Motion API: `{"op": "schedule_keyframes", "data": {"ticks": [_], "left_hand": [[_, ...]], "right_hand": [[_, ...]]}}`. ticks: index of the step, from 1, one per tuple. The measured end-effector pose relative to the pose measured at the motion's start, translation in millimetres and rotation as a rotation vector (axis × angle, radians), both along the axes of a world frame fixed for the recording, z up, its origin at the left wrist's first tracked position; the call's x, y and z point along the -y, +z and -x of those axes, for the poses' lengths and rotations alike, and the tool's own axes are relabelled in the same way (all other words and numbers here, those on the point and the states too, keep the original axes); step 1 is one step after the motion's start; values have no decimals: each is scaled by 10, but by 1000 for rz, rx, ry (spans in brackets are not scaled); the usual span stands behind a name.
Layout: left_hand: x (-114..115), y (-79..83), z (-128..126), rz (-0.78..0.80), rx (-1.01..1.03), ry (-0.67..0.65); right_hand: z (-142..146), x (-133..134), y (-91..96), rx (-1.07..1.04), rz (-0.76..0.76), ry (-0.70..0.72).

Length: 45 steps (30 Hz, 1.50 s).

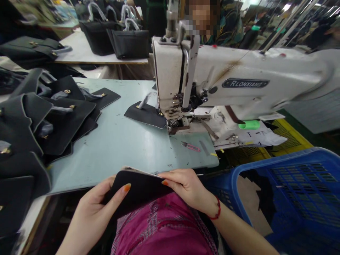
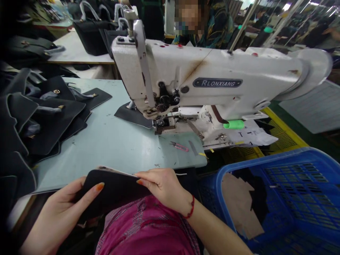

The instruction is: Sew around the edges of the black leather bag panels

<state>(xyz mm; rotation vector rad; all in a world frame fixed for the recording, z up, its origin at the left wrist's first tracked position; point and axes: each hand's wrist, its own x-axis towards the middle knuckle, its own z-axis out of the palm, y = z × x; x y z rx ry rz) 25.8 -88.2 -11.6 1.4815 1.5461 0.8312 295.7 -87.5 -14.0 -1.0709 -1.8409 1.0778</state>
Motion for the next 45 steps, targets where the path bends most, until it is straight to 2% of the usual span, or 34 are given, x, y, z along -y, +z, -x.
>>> {"op": "schedule_keyframes", "data": {"ticks": [8, 12, 19, 26, 32, 40, 45], "left_hand": [[-15, 9, -88, -106, -27, -90], [-37, 37, -128, -166, -38, -150], [-100, 97, -187, -280, -45, -190], [-130, 115, -161, -237, 109, -192], [-143, 135, -194, -258, 107, -215], [-176, 210, -242, -295, 95, -208], [-186, 264, -307, -273, 122, -256]], "right_hand": [[38, -46, 56, -42, 91, -22], [51, -91, 147, -37, 161, -23], [168, -153, 221, 15, 104, -30], [123, -169, 202, -24, 139, -19], [180, -190, 252, -91, 194, 3], [290, -214, 311, -121, 188, -24], [353, -239, 347, -139, 184, -40]]}}
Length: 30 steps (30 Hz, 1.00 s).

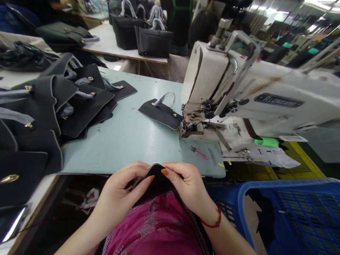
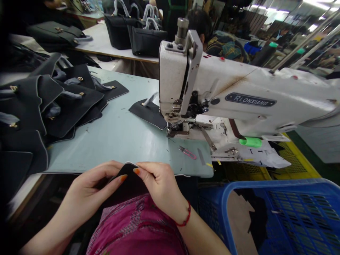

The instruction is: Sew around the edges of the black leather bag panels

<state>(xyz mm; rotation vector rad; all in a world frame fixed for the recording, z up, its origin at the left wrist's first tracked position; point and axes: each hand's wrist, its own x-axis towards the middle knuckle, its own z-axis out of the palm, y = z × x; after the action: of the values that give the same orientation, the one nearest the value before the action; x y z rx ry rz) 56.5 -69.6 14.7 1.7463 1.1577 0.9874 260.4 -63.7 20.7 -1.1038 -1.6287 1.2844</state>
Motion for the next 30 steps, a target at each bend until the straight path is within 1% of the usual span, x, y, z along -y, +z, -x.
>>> {"op": "schedule_keyframes", "data": {"ticks": [5, 9, 14, 18, 25, 27, 30], "left_hand": [[-9, 18, -51, -31, 1, -5], [-21, 26, -83, -54, 16, -18], [-17, 24, -99, -79, 18, -2], [2, 13, -89, -67, 19, 8], [20, -19, -131, -86, -8, 31], [20, -42, -122, -33, 2, 53], [2, -82, -35, 119, 54, 98]], "right_hand": [[51, -42, 60, 10, -85, -41], [94, -58, 85, -19, -98, -56], [123, -50, 64, -46, -105, -83], [139, -38, 52, -42, -100, -104], [166, -46, -22, -59, -163, -133], [160, -55, -43, -55, -174, -144], [160, -76, -32, -49, -189, -122]]}}
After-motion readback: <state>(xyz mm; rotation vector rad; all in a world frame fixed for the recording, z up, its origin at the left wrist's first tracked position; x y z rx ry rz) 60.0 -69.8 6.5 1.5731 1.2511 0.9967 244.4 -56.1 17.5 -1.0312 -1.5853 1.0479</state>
